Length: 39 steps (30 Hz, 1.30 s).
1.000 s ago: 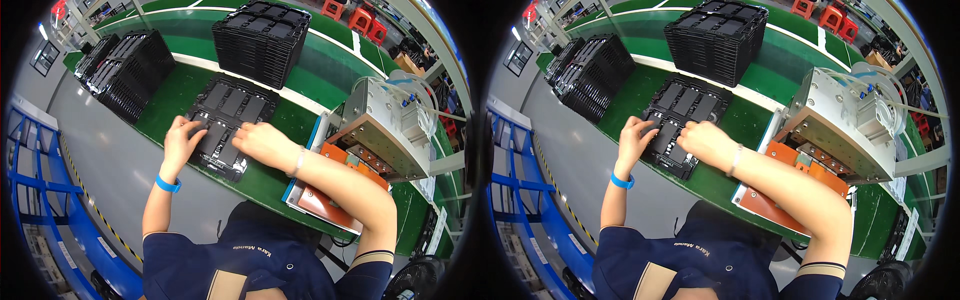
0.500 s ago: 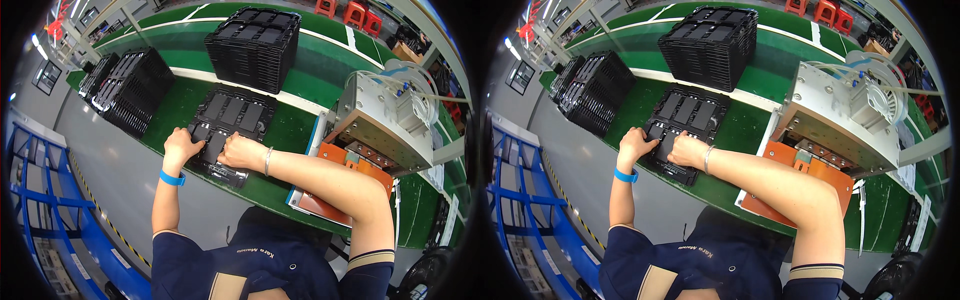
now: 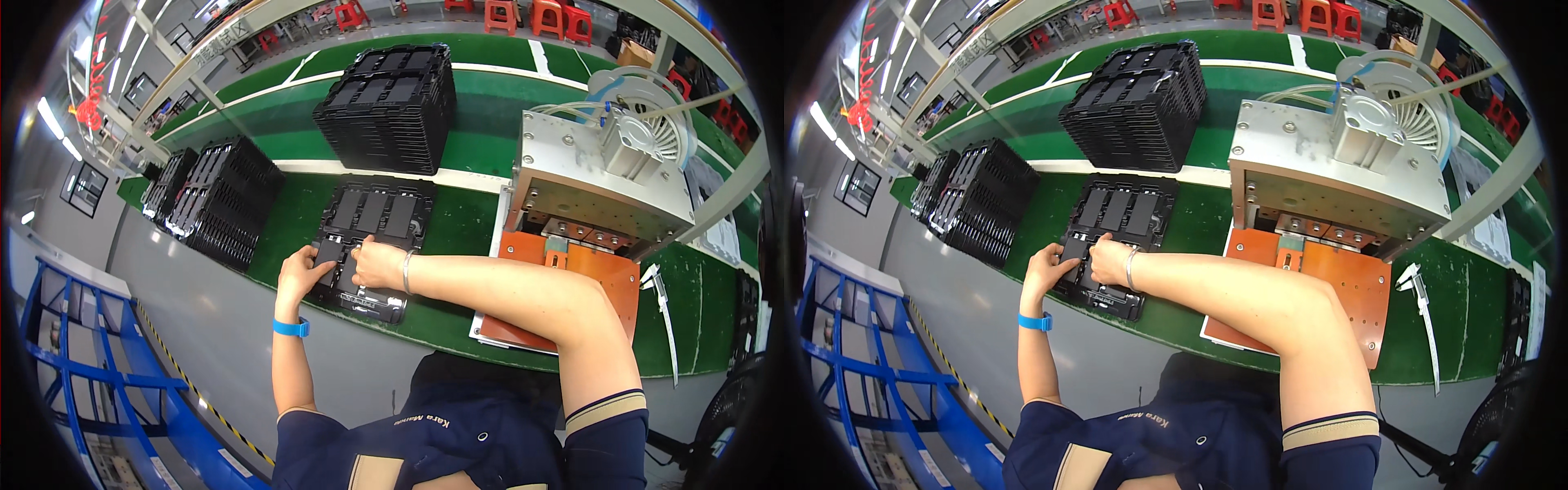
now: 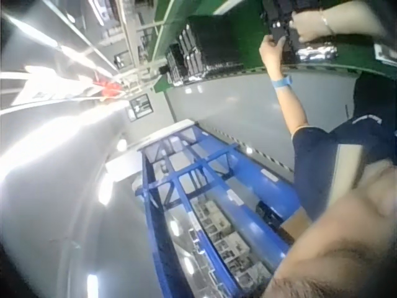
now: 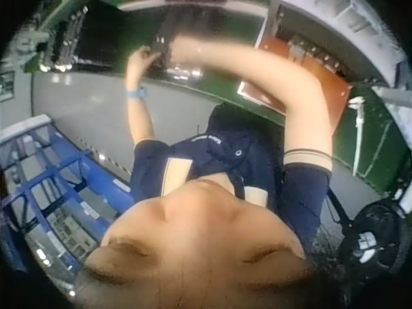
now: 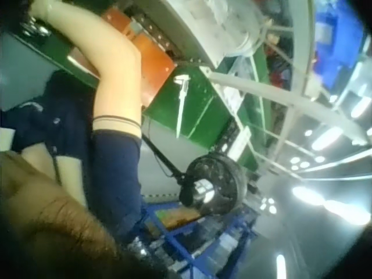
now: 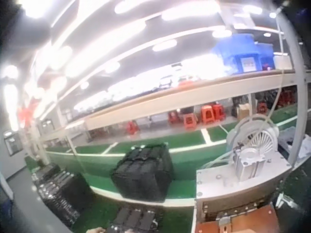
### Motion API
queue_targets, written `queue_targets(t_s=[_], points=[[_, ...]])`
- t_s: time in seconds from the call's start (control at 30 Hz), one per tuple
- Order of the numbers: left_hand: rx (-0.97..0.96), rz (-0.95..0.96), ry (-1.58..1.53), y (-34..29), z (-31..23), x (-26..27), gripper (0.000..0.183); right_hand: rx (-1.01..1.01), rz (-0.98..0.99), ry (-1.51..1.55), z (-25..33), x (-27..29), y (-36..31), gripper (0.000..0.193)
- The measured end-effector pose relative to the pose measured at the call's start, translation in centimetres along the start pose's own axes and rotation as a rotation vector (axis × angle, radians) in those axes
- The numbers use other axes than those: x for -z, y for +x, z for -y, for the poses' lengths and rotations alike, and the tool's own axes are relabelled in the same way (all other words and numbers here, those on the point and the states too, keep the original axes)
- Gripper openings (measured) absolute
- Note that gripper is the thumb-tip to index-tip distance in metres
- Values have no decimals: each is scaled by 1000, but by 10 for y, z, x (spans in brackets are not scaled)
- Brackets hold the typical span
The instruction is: The person repeatedly picks up small black rectangular components from a stack and places them into a jig on a workbench. They use a wooden block to press the components into the jig and occasionally measure them with a caliper. The person then removes the components and places them into a larger black plastic tray.
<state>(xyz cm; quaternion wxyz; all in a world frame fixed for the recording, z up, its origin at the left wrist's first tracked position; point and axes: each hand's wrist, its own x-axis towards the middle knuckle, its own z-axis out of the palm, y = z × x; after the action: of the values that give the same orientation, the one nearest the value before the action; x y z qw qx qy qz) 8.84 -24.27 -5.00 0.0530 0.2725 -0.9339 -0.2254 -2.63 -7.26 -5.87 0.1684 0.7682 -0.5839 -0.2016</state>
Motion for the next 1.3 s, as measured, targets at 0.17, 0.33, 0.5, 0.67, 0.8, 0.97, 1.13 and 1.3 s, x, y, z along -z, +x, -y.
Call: queue_targets(t_s=[0.17,0.33,0.5,0.67,0.8,0.97,1.13,1.3], points=[[-19,88,-421,14,20,7,21,-3,-44,39,-2,-6,-3,12],[-103,179,-583,43,-44,12,19,10,28,-7,-4,1,0,20],[-67,468,-661,88,-88,-35,21,-15,103,45,1,5,6,22],[-58,651,-614,114,-114,-68,23,-53,34,131,-3,1,0,21],[-146,502,-370,112,-118,-73,31,-88,152,183,-1,9,-7,19],[-277,49,-300,82,-112,-32,24,-193,-65,500,-21,6,-21,14],[-294,-273,-118,32,-59,-23,28,-153,-138,499,-35,1,-26,9],[-228,-517,89,-1,-6,-51,41,-52,-126,265,-21,-4,-16,8]])
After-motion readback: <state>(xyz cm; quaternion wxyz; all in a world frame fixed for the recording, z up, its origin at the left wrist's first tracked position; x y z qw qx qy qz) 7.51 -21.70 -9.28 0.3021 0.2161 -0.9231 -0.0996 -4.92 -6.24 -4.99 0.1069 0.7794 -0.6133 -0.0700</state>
